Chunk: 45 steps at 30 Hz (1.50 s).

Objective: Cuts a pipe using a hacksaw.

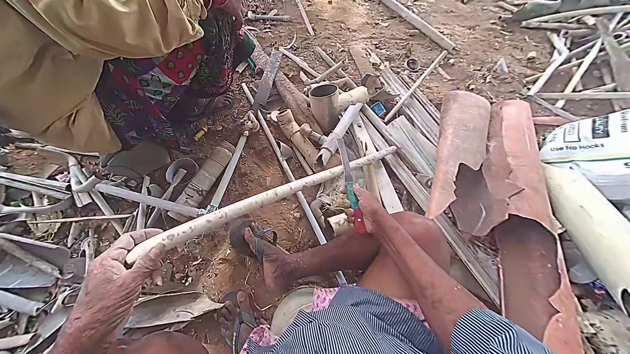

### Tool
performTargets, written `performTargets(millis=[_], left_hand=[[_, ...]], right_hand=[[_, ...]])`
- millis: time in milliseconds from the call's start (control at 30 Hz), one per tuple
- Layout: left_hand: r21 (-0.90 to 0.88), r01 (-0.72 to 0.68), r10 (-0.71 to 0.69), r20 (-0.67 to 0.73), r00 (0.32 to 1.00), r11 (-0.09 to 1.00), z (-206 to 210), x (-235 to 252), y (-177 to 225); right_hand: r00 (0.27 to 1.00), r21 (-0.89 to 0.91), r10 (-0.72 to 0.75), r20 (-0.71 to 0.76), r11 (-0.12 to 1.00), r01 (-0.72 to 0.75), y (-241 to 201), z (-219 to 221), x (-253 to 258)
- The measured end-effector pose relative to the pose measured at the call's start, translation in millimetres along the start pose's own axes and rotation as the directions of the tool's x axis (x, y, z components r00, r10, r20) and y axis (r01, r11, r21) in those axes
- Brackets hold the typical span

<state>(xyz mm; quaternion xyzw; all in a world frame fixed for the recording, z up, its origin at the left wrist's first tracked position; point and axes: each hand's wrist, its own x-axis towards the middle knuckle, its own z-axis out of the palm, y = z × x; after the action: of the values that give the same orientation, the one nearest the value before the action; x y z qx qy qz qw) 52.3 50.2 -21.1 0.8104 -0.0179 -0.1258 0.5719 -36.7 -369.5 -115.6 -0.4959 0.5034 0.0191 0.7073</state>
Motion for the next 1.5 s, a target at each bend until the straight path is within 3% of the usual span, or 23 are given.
performTargets(millis=[100, 167, 233, 300, 333, 433, 500, 533, 600, 700, 767, 833, 967, 1067, 1167, 1233, 1300, 1333, 1400, 1500], left_hand=[[0.137, 0.009, -0.008, -0.009, 1.0, 0.991, 10, 1, 6], [0.173, 0.0, 0.001, -0.006, 1.0, 0.985, 13, 1, 9], [0.183, -0.018, 0.02, -0.009, 1.0, 0.983, 12, 3, 11], [0.179, -0.037, 0.041, -0.02, 0.999, 0.983, 11, 4, 12], [0.178, -0.043, 0.048, -0.024, 0.999, 0.983, 12, 4, 12], [0.246, -0.028, 0.031, -0.009, 0.999, 0.969, 10, 0, 11], [0.328, -0.042, 0.024, 0.06, 0.998, 0.944, 13, 3, 13], [0.36, -0.049, -0.002, 0.139, 0.99, 0.932, 17, 5, 15], [0.444, -0.005, -0.15, 0.314, 0.937, 0.896, 29, 8, 19], [0.53, 0.05, -0.355, 0.492, 0.795, 0.847, 48, 14, 20], [0.523, 0.049, -0.392, 0.57, 0.722, 0.851, 51, 18, 17], [0.515, 0.015, -0.382, 0.616, 0.688, 0.857, 52, 20, 13], [0.627, -0.044, -0.422, 0.574, 0.702, 0.778, 66, 20, 15], [0.693, 0.127, -0.501, 0.369, 0.783, 0.71, 83, 17, 14], [0.523, 0.302, -0.492, 0.271, 0.827, 0.797, 86, 16, 0], [0.398, 0.35, -0.468, 0.253, 0.847, 0.848, 86, 12, -2], [0.349, 0.261, -0.364, 0.273, 0.891, 0.9, 82, 4, 4], [0.369, 0.187, -0.304, 0.292, 0.907, 0.91, 79, -1, 10], [0.399, -0.002, -0.15, 0.349, 0.925, 0.917, 76, -16, 15], [0.401, -0.238, 0.072, 0.386, 0.919, 0.884, 76, -36, 17]], right_hand=[[0.951, -0.24, -0.063, 0.302, 0.961, 0.14, 20, 49, -56], [0.85, -0.345, -0.066, 0.522, 0.896, 0.281, 27, 86, -94], [0.758, -0.36, -0.039, 0.651, 0.863, 0.354, 28, 110, -115], [0.742, -0.335, -0.053, 0.668, 0.869, 0.364, 24, 109, -112], [0.773, -0.315, -0.077, 0.63, 0.884, 0.344, 22, 101, -105], [0.948, -0.13, -0.077, 0.309, 0.984, 0.122, 27, 61, -69], [0.995, 0.034, -0.022, 0.092, 0.999, 0.019, 22, 42, -45], [0.999, 0.061, -0.017, 0.05, 0.998, 0.014, 24, 37, -42], [0.984, -0.061, -0.07, 0.162, 0.995, 0.081, 39, 47, -58], [0.833, -0.26, -0.135, 0.536, 0.913, 0.315, 64, 87, -94], [0.741, -0.271, -0.163, 0.651, 0.862, 0.428, 70, 106, -105], [0.72, -0.317, -0.173, 0.672, 0.811, 0.491, 72, 114, -107], [0.681, -0.443, -0.175, 0.711, 0.641, 0.627, 77, 121, -123], [0.631, -0.437, -0.197, 0.751, 0.568, 0.698, 83, 128, -142], [0.597, -0.42, -0.195, 0.779, 0.544, 0.726, 81, 127, -145], [0.584, -0.283, -0.22, 0.781, 0.71, 0.645, 87, 119, -137], [0.678, -0.139, -0.108, 0.727, 0.944, 0.299, 95, 110, -123], [0.731, -0.057, -0.021, 0.682, 0.995, 0.083, 95, 106, -115], [0.828, 0.118, 0.077, 0.555, 0.978, -0.171, 84, 100, -102], [0.936, 0.422, -0.001, 0.351, 0.893, -0.157, 60, 104, -90]])
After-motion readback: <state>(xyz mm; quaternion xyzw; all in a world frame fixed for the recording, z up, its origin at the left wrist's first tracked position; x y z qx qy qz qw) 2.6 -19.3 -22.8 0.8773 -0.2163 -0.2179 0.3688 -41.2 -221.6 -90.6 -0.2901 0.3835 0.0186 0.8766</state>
